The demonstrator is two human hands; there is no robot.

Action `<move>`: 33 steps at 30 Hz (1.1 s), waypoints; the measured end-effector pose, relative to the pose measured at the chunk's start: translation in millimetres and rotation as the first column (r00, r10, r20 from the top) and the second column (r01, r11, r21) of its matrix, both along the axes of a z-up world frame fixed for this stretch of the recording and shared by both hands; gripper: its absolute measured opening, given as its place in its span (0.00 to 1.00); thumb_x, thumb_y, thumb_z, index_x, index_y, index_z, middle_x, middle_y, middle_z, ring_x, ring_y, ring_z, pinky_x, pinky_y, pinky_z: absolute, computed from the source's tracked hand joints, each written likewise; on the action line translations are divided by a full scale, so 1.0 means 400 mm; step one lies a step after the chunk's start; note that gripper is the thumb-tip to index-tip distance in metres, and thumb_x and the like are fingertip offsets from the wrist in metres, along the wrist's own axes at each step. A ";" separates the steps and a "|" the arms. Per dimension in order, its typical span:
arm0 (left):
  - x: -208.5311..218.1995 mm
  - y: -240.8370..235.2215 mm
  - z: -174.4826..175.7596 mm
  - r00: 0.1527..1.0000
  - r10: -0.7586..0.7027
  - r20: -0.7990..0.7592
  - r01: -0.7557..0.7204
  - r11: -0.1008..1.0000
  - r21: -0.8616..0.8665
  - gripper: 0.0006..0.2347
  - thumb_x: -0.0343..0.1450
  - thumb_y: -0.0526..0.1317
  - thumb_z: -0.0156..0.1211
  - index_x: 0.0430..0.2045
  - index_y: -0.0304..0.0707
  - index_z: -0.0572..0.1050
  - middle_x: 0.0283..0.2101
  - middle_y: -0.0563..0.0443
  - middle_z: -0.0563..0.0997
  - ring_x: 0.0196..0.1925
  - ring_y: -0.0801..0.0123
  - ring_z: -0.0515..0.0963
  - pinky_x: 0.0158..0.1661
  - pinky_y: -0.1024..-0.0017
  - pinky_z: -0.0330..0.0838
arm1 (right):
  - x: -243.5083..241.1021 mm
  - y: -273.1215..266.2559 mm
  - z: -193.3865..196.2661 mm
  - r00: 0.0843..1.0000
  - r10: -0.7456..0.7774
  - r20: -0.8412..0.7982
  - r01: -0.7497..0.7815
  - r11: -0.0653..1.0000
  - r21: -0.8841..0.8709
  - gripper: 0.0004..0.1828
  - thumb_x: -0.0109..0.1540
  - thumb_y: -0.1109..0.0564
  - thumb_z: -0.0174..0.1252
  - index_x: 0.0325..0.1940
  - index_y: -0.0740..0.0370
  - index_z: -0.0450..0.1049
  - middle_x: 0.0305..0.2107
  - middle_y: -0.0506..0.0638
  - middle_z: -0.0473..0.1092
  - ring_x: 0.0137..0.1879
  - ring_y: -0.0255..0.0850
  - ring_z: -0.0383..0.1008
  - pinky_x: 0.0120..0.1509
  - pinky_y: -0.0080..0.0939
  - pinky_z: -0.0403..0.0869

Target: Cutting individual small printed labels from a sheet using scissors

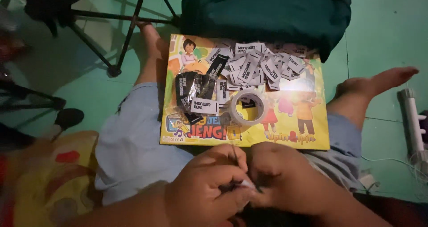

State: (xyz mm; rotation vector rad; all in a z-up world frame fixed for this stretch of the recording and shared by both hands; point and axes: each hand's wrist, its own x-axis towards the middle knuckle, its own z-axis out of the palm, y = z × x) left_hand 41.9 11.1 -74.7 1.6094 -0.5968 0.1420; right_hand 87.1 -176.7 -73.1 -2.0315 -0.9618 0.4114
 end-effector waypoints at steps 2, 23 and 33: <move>0.001 0.005 0.000 0.999 -0.043 -0.019 0.043 0.999 -0.033 0.05 0.66 0.38 0.54 0.24 0.36 0.74 0.31 0.46 0.70 0.35 0.66 0.75 0.36 0.72 0.70 | 0.002 0.012 0.013 0.999 0.038 -0.027 -0.036 0.996 0.086 0.18 0.51 0.46 0.62 0.17 0.53 0.61 0.17 0.43 0.63 0.22 0.36 0.63 0.25 0.35 0.61; -0.003 0.024 0.058 0.905 0.058 -0.422 -0.116 0.987 -0.112 0.09 0.66 0.39 0.49 0.27 0.33 0.75 0.28 0.51 0.79 0.30 0.73 0.77 0.32 0.77 0.72 | -0.005 -0.072 0.043 0.882 -0.105 -0.460 0.198 0.967 0.158 0.24 0.47 0.44 0.65 0.38 0.61 0.71 0.34 0.50 0.73 0.40 0.37 0.74 0.43 0.35 0.70; -0.002 0.008 -0.043 0.725 -0.173 -0.667 -0.129 0.917 -0.378 0.07 0.65 0.38 0.56 0.30 0.32 0.75 0.30 0.47 0.80 0.30 0.72 0.79 0.35 0.78 0.74 | -0.017 0.000 -0.025 0.761 0.276 -0.587 0.106 0.840 0.533 0.16 0.51 0.61 0.65 0.38 0.64 0.66 0.31 0.56 0.70 0.38 0.44 0.71 0.45 0.43 0.70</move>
